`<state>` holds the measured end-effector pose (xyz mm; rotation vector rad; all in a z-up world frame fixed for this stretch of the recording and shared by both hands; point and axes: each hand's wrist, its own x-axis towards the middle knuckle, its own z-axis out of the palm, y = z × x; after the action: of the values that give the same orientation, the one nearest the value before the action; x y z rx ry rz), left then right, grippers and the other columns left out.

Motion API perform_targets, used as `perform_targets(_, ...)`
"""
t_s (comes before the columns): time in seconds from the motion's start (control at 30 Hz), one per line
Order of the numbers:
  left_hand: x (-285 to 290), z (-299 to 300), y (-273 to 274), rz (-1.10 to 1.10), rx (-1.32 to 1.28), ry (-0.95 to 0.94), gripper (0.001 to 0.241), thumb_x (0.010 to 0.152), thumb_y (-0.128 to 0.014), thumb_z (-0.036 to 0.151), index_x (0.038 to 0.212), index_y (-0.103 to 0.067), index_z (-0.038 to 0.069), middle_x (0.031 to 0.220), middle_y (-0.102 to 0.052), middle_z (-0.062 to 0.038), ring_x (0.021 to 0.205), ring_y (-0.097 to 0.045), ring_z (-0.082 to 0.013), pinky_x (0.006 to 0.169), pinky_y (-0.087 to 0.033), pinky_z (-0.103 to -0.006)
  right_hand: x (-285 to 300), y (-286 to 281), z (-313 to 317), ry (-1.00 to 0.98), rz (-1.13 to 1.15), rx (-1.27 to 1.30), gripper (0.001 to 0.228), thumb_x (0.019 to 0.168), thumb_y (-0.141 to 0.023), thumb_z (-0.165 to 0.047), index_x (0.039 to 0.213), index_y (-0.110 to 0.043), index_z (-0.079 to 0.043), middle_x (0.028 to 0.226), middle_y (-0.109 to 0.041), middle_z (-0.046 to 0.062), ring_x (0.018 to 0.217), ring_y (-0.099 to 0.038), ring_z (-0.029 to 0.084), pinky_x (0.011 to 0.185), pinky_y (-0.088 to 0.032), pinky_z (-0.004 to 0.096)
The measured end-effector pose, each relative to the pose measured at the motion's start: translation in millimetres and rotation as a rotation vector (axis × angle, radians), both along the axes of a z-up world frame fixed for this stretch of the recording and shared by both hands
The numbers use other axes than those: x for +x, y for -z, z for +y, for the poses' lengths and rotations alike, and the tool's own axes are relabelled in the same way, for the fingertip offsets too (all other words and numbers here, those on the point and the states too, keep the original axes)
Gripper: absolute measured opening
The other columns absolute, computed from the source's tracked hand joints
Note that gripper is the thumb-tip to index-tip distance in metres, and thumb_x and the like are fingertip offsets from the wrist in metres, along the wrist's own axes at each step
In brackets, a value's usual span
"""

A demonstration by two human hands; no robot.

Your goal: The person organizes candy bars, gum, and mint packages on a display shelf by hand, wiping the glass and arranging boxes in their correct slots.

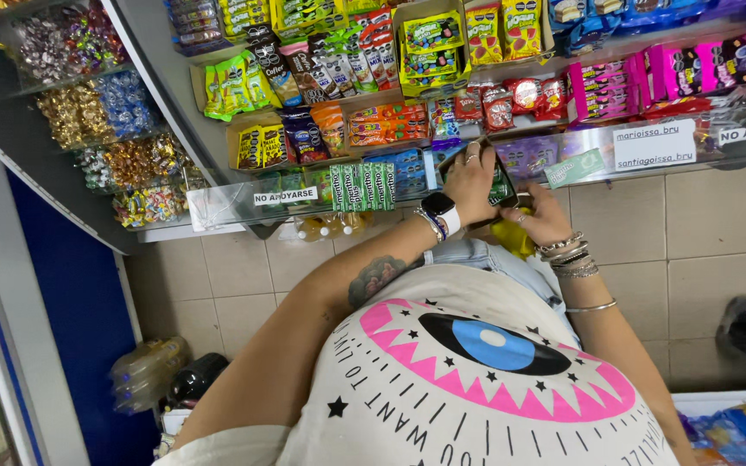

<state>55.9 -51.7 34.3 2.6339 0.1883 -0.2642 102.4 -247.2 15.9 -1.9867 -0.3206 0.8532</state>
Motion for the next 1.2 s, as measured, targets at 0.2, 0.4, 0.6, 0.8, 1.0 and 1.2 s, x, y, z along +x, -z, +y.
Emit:
perform_targets(0.2,1,9,-11,0.099,0.098,0.054,0.109,0.052,-0.09,0.056,0.133,-0.042,0.0,0.122,-0.054,-0.028,0.118,-0.058,-0.0486,0.092,-0.057,-0.0519,8,18,-4,0.06,0.069,0.015,0.051,0.086,-0.084,-0.03,0.129,-0.068,-0.007,0.107,-0.071,0.017,0.101,-0.069,0.029,0.087,-0.054,0.044)
perform_targets(0.4,4,19,-5,0.013,-0.098,-0.027,0.113,0.061,-0.074,0.078,0.13,-0.05,-0.008,0.114,-0.061,-0.035,0.101,-0.071,-0.0436,0.074,-0.063,-0.0445,7,-25,7,0.009,0.048,-0.071,0.068,0.096,-0.073,-0.054,0.136,-0.063,0.0,0.111,-0.07,0.025,0.111,-0.066,0.04,0.094,-0.049,0.055)
perform_targets(0.6,-4,54,-103,0.304,-1.057,-0.199,0.113,0.079,-0.068,0.068,0.15,-0.031,-0.012,0.144,-0.046,-0.041,0.13,-0.054,-0.0524,0.099,-0.054,-0.0603,18,-8,-14,0.022,0.072,-0.031,0.06,0.099,-0.073,-0.048,0.135,-0.065,-0.001,0.11,-0.07,0.025,0.112,-0.064,0.038,0.098,-0.046,0.054)
perform_targets(0.8,-24,86,-44,0.347,-1.726,-0.49,0.072,0.081,-0.078,0.047,0.128,-0.051,0.0,0.111,-0.063,-0.014,0.1,-0.067,-0.0244,0.078,-0.063,-0.0379,22,-27,-30,0.082,0.069,-0.044,0.069,0.093,-0.076,-0.044,0.141,-0.059,0.003,0.108,-0.068,0.028,0.108,-0.064,0.041,0.094,-0.047,0.054)
perform_targets(1.0,-12,93,-37,0.342,-0.278,-0.395,0.12,0.068,-0.083,0.058,0.152,-0.026,-0.007,0.154,-0.04,-0.026,0.138,-0.046,-0.0398,0.109,-0.047,-0.0429,18,-52,-82,0.366,0.224,0.206,0.05,0.09,-0.061,-0.018,0.14,-0.056,-0.01,0.127,-0.062,0.006,0.114,-0.057,0.019,0.096,-0.045,0.031)
perform_targets(1.2,-16,55,15,0.137,0.44,-0.2,0.127,0.063,-0.08,0.08,0.147,-0.035,-0.004,0.137,-0.05,-0.02,0.124,-0.048,-0.0361,0.083,-0.058,-0.0474,-9,-43,-149,0.448,0.148,0.276,0.052,0.085,-0.067,-0.021,0.135,-0.057,-0.007,0.12,-0.065,0.009,0.104,-0.062,0.021,0.088,-0.051,0.032)
